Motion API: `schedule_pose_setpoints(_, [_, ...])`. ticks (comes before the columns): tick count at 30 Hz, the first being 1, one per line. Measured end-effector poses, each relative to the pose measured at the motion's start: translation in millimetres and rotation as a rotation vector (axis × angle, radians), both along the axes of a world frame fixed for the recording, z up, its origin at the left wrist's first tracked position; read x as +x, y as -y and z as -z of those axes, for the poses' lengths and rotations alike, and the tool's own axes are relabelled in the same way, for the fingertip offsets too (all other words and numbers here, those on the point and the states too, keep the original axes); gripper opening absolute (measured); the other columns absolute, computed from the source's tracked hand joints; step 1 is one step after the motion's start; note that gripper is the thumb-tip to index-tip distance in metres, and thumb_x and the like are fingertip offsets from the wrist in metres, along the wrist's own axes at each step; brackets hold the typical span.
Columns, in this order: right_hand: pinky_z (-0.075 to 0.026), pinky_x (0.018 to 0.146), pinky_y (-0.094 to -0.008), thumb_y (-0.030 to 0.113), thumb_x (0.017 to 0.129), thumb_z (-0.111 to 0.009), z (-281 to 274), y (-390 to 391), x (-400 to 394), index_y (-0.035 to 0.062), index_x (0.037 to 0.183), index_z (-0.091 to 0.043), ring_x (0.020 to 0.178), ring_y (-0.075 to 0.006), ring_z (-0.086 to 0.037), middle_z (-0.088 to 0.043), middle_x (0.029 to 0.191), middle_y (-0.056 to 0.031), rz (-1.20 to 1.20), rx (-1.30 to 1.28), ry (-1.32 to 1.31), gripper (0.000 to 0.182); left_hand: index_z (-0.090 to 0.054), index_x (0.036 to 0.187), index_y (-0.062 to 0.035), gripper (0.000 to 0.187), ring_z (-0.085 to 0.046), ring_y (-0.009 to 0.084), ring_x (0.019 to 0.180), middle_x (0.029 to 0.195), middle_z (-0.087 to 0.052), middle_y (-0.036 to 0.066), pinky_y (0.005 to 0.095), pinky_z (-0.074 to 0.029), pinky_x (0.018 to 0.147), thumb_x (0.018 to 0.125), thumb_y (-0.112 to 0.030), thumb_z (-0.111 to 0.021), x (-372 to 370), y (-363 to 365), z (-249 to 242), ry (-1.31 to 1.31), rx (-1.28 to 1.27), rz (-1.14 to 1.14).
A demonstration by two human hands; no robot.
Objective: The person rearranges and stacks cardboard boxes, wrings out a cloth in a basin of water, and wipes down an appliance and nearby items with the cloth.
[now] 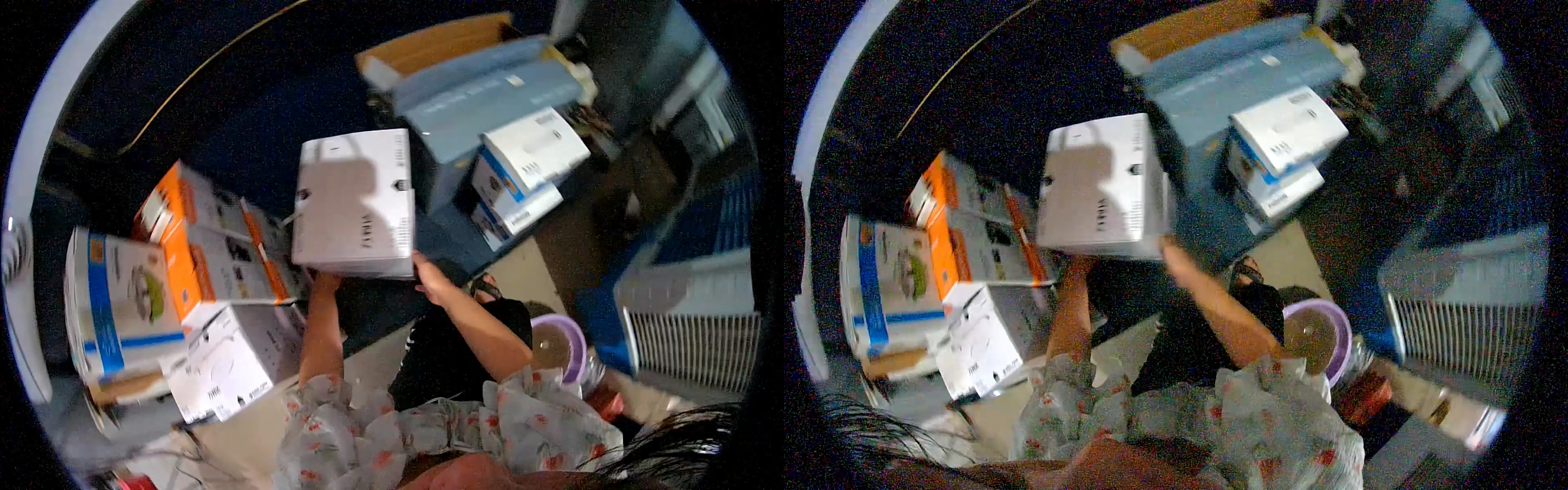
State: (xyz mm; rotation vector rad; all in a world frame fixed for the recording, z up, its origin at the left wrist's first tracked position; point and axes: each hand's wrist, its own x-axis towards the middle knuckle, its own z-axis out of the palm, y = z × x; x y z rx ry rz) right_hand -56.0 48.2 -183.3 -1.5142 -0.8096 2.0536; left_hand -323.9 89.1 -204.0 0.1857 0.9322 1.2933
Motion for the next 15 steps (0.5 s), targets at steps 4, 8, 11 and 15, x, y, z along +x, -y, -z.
schedule_pose_setpoints(4, [-0.024, 0.098, -0.0428, 0.052, 0.087, -0.028, -11, 0, -19, 0.0118, 0.132, -0.032, 0.122, -0.0266, -0.031, -0.035, 0.134, -0.0100, 0.140, -0.020, -0.057, 0.060, -0.032, 0.132, -0.0135, 0.063, -0.040, 0.0245, 0.117, 0.130, -0.039, 0.008, 0.0411, -0.038, 0.092, 0.083, -0.052, -0.042, 0, -3, -5, -0.059, -0.053, 0.043])
schedule_pose_setpoints(8, [-0.024, 0.098, -0.0416, 0.050, 0.088, -0.028, 6, 2, -35, 0.0104, 0.132, -0.032, 0.122, -0.0263, -0.031, -0.034, 0.134, -0.0105, 0.249, 0.062, -0.067, 0.060, -0.032, 0.132, -0.0137, 0.063, -0.040, 0.0246, 0.118, 0.131, -0.038, 0.008, 0.0417, -0.037, 0.093, 0.083, -0.053, -0.041, 4, -1, -13, -0.110, -0.097, 0.060])
schedule_pose_setpoints(11, [-0.024, 0.099, -0.0407, 0.049, 0.088, -0.027, 18, 5, -42, 0.0094, 0.132, -0.032, 0.123, -0.0260, -0.030, -0.034, 0.134, -0.0108, 0.296, 0.131, -0.039, 0.060, -0.032, 0.131, -0.0138, 0.063, -0.039, 0.0248, 0.118, 0.131, -0.038, 0.008, 0.0421, -0.036, 0.093, 0.082, -0.053, -0.041, 5, 2, -17, -0.134, -0.121, 0.064])
schedule_pose_setpoints(15, [-0.024, 0.100, -0.0394, 0.048, 0.089, -0.027, 32, 3, -46, 0.0080, 0.132, -0.032, 0.123, -0.0257, -0.030, -0.034, 0.134, -0.0113, 0.345, 0.190, -0.016, 0.059, -0.033, 0.131, -0.0139, 0.063, -0.039, 0.0249, 0.118, 0.131, -0.037, 0.008, 0.0427, -0.036, 0.094, 0.082, -0.053, -0.041, 7, 7, -24, -0.162, -0.141, 0.075])
